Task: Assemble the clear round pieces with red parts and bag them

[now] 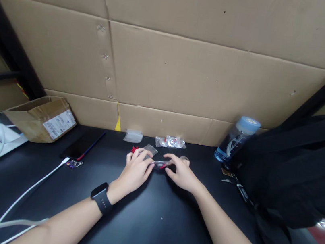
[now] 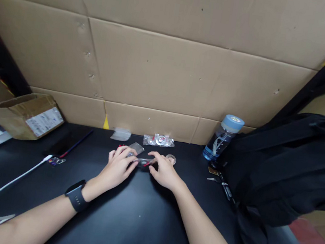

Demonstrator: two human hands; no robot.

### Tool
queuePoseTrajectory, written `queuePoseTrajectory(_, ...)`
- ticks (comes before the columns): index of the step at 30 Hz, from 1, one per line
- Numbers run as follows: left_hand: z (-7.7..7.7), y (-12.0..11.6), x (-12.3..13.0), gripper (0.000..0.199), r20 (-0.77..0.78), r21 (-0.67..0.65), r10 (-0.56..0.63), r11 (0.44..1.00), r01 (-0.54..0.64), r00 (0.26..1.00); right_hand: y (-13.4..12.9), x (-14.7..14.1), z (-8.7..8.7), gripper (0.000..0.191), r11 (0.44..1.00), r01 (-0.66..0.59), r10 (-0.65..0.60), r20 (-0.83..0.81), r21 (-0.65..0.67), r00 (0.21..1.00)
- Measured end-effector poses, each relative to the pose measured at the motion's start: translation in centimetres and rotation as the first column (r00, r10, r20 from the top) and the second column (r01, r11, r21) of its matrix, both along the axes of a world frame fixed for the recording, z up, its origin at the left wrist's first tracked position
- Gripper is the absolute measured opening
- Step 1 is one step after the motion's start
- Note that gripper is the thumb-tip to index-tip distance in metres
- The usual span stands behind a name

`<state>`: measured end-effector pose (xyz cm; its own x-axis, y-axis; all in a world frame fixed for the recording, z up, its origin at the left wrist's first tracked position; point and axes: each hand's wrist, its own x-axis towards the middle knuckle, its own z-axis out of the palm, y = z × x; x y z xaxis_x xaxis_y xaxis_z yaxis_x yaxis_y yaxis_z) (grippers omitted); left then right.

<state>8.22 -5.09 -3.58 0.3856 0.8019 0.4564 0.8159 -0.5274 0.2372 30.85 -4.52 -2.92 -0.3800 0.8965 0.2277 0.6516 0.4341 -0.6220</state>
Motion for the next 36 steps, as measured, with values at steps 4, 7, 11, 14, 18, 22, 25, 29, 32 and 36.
queuePoseTrajectory(4,-0.1,0.3,0.0,0.023,0.059,-0.093,0.033,0.995,-0.027,0.998,0.4,-0.4,-0.6,0.036,0.999,0.043,-0.048,-0.164,-0.034,0.985)
queuePoseTrajectory(7,0.3,0.3,0.1,0.021,0.121,-0.176,0.056,0.984,-0.034,0.991,1.2,0.2,-0.5,0.035,0.997,0.032,-0.053,-0.305,-0.074,0.951)
queuePoseTrajectory(11,0.8,0.1,0.1,0.020,0.176,-0.185,0.066,0.982,-0.033,0.982,2.9,3.9,0.3,0.039,0.988,0.136,-0.155,-0.397,-0.075,0.905)
queuePoseTrajectory(14,0.8,0.1,-0.1,0.020,0.138,-0.138,0.051,0.990,-0.032,0.989,4.2,7.8,0.5,0.038,0.925,0.381,-0.365,-0.283,0.003,0.887)
queuePoseTrajectory(18,0.7,-0.2,-0.3,0.022,0.022,-0.072,-0.002,0.997,0.003,1.000,4.9,10.9,-0.3,0.036,0.798,0.602,-0.603,0.015,0.036,0.798)
queuePoseTrajectory(22,0.9,-0.7,-0.3,0.030,-0.091,-0.027,-0.027,0.999,0.025,0.995,4.9,10.7,-0.9,0.031,0.692,0.703,-0.722,0.168,0.166,0.671)
queuePoseTrajectory(25,1.0,-0.9,-0.3,0.036,-0.131,-0.001,0.006,1.000,-0.006,0.991,4.6,9.8,-0.5,0.020,0.715,0.656,-0.699,0.253,0.244,0.668)
queuePoseTrajectory(29,0.7,-0.7,-0.4,0.043,-0.137,0.019,0.051,0.999,-0.049,0.989,4.1,8.8,-0.2,0.022,0.801,0.562,-0.596,0.357,0.207,0.719)
queuePoseTrajectory(32,0.4,-0.5,-0.6,0.043,-0.152,0.010,0.051,0.999,-0.050,0.987,4.1,8.4,-0.7,0.029,0.812,0.549,-0.578,0.404,0.199,0.709)
queuePoseTrajectory(36,0.4,-0.4,-0.7,0.039,-0.160,-0.038,-0.013,0.999,0.007,0.987,4.6,8.3,-1.8,0.037,0.853,0.490,-0.518,0.410,0.180,0.751)
